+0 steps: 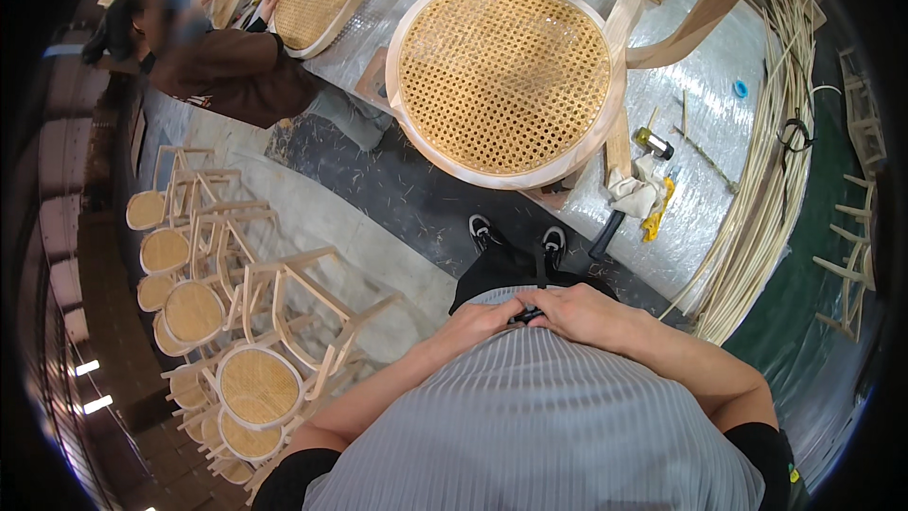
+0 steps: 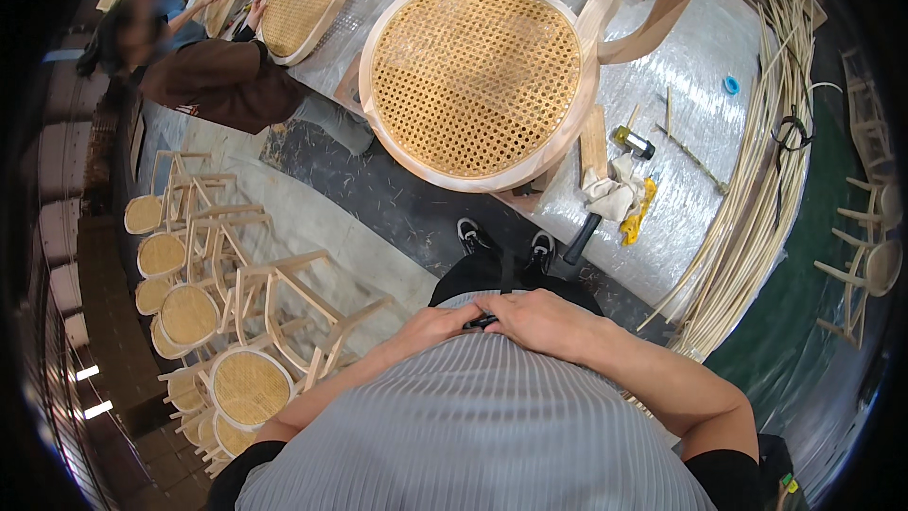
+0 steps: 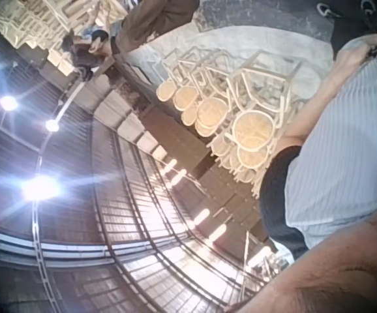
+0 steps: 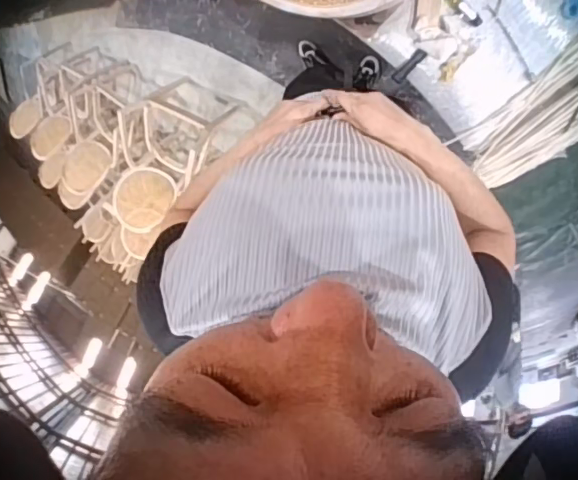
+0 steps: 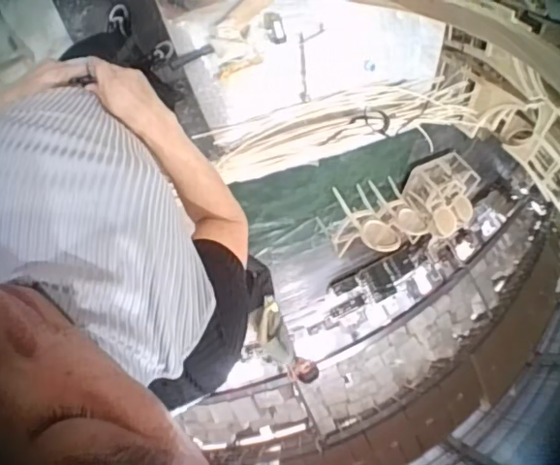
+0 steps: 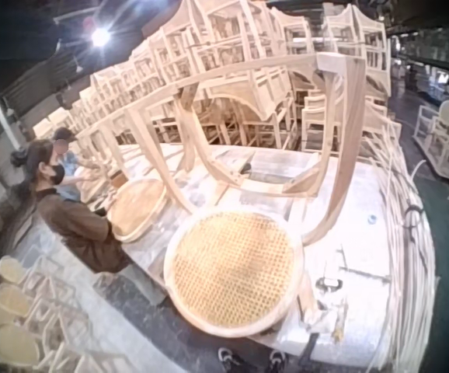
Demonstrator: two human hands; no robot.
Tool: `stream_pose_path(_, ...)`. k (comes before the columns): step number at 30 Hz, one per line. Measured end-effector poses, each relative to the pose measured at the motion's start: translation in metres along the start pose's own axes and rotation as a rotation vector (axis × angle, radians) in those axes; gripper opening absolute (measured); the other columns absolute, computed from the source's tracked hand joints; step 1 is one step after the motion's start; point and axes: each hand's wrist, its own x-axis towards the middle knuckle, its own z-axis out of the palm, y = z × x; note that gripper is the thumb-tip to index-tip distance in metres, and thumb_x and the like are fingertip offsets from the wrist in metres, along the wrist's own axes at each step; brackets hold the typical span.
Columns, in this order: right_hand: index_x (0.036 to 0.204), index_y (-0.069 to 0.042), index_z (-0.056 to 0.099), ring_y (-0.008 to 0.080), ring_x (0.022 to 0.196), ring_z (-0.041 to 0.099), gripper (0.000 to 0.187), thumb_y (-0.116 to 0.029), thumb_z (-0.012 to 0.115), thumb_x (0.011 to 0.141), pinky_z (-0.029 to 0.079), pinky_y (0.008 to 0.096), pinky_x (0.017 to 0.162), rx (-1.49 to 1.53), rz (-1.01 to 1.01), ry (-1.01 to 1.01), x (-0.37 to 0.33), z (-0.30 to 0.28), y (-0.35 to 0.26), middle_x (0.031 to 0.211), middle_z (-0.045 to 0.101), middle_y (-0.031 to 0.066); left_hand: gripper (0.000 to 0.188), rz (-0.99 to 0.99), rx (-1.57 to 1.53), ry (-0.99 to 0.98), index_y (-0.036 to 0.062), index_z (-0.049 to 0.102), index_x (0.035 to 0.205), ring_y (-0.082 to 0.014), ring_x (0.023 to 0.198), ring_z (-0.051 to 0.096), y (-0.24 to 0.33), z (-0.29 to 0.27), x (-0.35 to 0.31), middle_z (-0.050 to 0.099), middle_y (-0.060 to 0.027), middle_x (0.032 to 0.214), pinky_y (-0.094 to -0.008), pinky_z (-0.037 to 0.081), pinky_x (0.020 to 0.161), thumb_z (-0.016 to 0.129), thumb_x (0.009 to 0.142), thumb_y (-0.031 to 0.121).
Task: The person adjusts the head-mounted camera, then moves a wooden chair with a cane seat to a workbench. They cut a rattan strip with a utility knife and use a hammer to secure it into the chair seat frame.
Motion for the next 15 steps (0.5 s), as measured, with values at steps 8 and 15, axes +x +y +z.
stream_pose_path(8, 0.159, -0.009, 0.026, 0.0494, 0.101, 0.070, 0.061, -0.036, 0.048, 0.109, 0.057, 0.0528, 0.088, -0.109, 0.189, -0.232, 0.011, -0.009, -0.012, 0.112, 0.070, 0.0329, 0.042, -0.041, -0.047, -0.100, 0.0218, 0.053, 0.144, -0.0389, 0.090, 0.073, -0.029, 0.017, 0.012, 0.072, -0.0195, 0.103, -0.0479, 0.056, 0.074, 0.056, 0.102, 0.027)
stream_pose_path(15, 0.155, -0.008, 0.033, 0.0445, 0.110, 0.067, 0.062, -0.031, 0.061, 0.105, 0.056, 0.0499, 0.092, 0.020, -0.036, -0.087, 0.004, 0.002, 0.013, 0.128, 0.063, 0.0284, 0.043, -0.193, -0.072, -0.099, 0.0142, 0.054, 0.142, -0.0372, 0.108, 0.070, 0.004, -0.005, -0.001, 0.071, -0.0197, 0.116, -0.0460, 0.054, 0.087, 0.055, 0.102, 0.030)
